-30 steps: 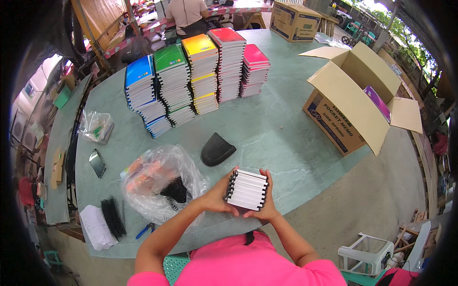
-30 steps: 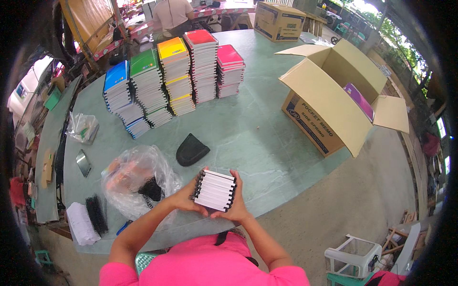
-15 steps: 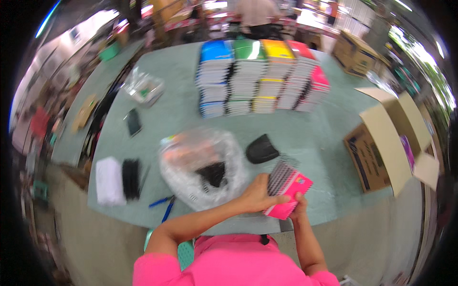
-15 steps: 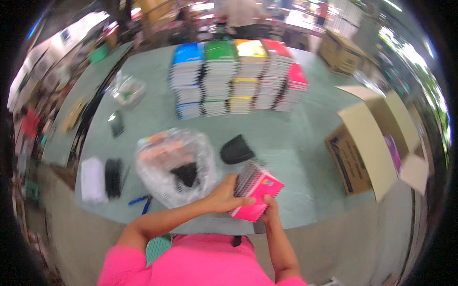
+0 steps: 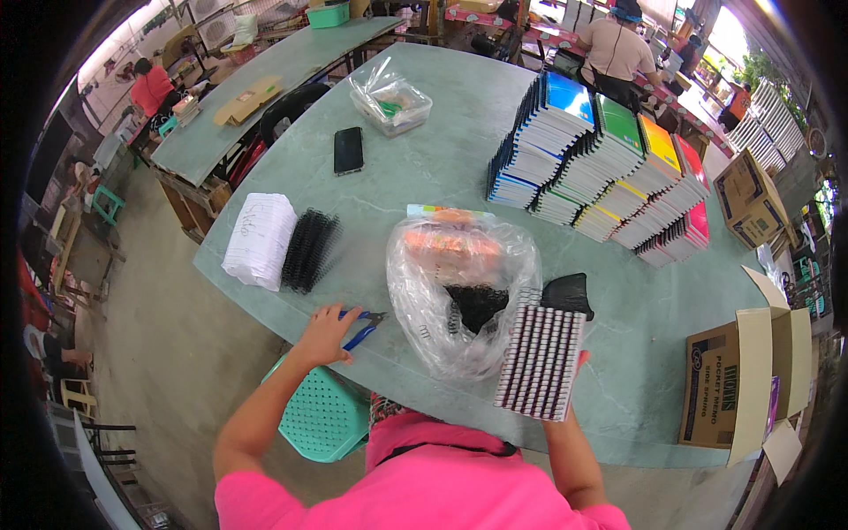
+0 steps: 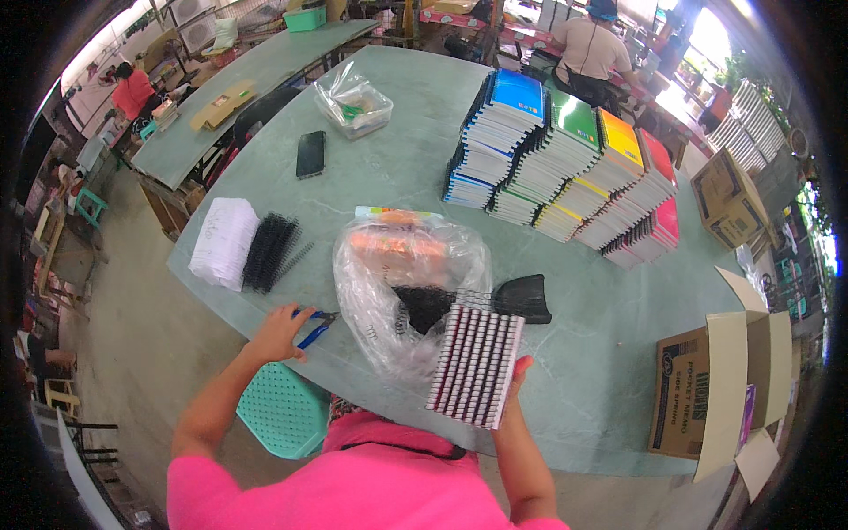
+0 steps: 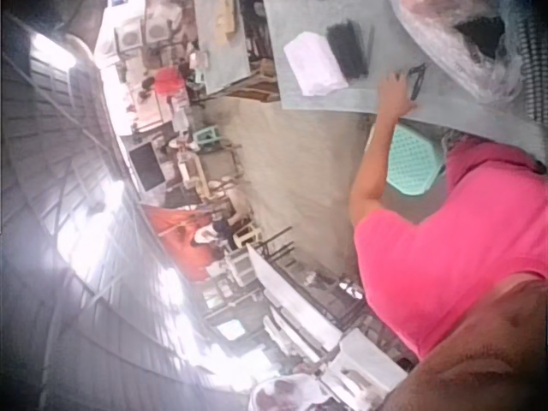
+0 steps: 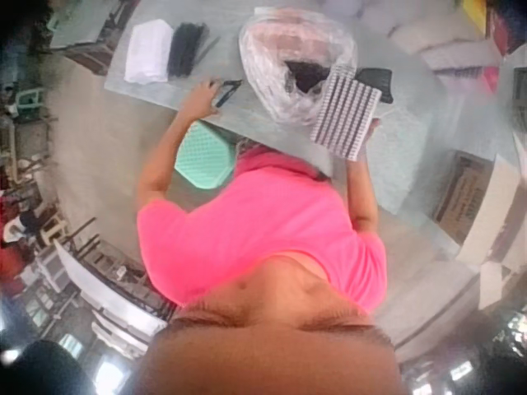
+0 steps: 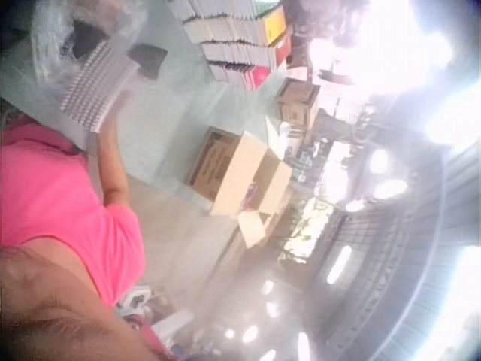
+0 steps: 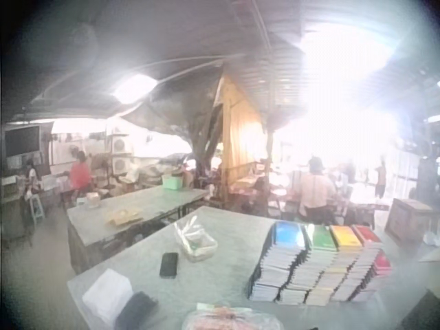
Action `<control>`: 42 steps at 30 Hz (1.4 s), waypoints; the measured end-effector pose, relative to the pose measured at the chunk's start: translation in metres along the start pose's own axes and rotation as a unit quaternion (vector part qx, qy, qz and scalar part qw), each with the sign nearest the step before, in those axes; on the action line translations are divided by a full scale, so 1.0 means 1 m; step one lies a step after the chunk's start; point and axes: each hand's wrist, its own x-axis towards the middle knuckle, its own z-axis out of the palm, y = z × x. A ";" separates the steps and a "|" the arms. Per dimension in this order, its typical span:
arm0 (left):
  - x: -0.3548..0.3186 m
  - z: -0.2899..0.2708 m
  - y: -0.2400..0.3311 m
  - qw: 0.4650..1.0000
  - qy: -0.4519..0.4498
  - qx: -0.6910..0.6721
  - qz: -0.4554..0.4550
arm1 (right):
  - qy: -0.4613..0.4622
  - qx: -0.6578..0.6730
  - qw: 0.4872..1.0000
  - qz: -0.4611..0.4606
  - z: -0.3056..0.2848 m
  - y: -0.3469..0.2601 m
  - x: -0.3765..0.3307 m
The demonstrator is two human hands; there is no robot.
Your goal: The person assembles notebooks by threading wire coils through pre-punched holes in paper and covers by hand, uses pliers to trim the wire, and stacks the completed notebooks into a box.
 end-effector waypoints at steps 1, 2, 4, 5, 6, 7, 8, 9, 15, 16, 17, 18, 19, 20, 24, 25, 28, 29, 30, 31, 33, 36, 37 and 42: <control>0.001 0.006 -0.001 0.999 -0.026 -0.020 -0.029 | -0.004 -0.002 1.000 0.012 -0.001 0.000 0.003; 0.005 0.002 0.007 0.996 -0.053 -0.041 -0.058 | -0.007 -0.005 1.000 0.022 0.000 -0.001 0.006; 0.010 0.011 0.009 0.990 -0.056 -0.059 -0.118 | 0.011 -0.003 0.999 0.036 -0.002 0.002 0.007; 0.015 0.016 0.007 0.986 -0.027 -0.051 -0.154 | 0.042 0.010 0.998 0.051 0.000 0.004 0.008; 0.016 0.018 0.004 0.981 0.003 -0.043 -0.191 | 0.065 0.005 0.995 0.070 -0.008 0.005 0.006; 0.016 0.018 0.000 0.970 0.010 -0.132 -0.204 | 0.062 -0.008 0.995 0.078 -0.008 0.004 0.006; 0.027 0.004 0.006 0.952 0.013 -0.222 -0.209 | 0.064 -0.022 0.994 0.081 -0.006 0.003 0.006; 0.036 -0.014 0.015 0.926 0.015 -0.310 -0.215 | 0.082 -0.026 0.993 0.084 -0.001 0.002 0.005; 0.067 -0.097 0.101 0.995 0.021 -0.061 0.080 | 0.117 -0.071 0.985 0.102 0.010 -0.005 0.012; 0.068 -0.098 0.105 0.991 0.057 0.000 0.120 | 0.109 -0.068 0.986 0.104 0.010 -0.006 0.013; 0.071 -0.098 0.106 0.989 0.072 0.022 0.130 | 0.109 -0.066 0.986 0.105 0.010 -0.007 0.013; 0.075 -0.099 0.106 0.985 0.086 0.043 0.140 | 0.109 -0.064 0.986 0.106 0.011 -0.008 0.014; 0.078 -0.099 0.106 0.981 0.100 0.064 0.151 | 0.110 -0.062 0.986 0.107 0.012 -0.008 0.014; 0.080 -0.100 0.106 0.979 0.106 0.070 0.161 | 0.120 -0.063 0.985 0.108 0.013 -0.008 0.014; 0.089 -0.098 0.108 0.970 0.125 0.085 0.192 | 0.146 -0.073 0.980 0.112 0.020 -0.012 0.014; 0.091 -0.097 0.107 0.968 0.129 0.087 0.197 | 0.150 -0.077 0.979 0.113 0.020 -0.012 0.014; 0.097 -0.090 0.103 0.956 0.167 0.125 0.207 | 0.144 -0.071 0.980 0.115 0.017 -0.013 0.014; 0.098 -0.092 0.104 0.952 0.175 0.130 0.214 | 0.145 -0.073 0.980 0.113 0.017 -0.013 0.014; 0.098 -0.095 0.105 0.948 0.184 0.135 0.220 | 0.146 -0.075 0.980 0.112 0.017 -0.013 0.015; 0.098 -0.097 0.106 0.944 0.192 0.140 0.227 | 0.147 -0.077 0.980 0.111 0.017 -0.013 0.015; 0.099 -0.094 0.109 0.946 0.191 0.144 0.218 | 0.150 -0.089 0.979 0.107 0.018 -0.013 0.015; 0.099 -0.094 0.110 0.948 0.187 0.144 0.215 | 0.157 -0.107 0.976 0.103 0.018 -0.014 0.015; 0.099 -0.094 0.111 0.948 0.185 0.143 0.216 | 0.159 -0.113 0.976 0.101 0.018 -0.014 0.015; 0.102 -0.099 0.113 0.938 0.205 0.155 0.232 | 0.170 -0.116 0.972 0.114 0.019 -0.014 0.014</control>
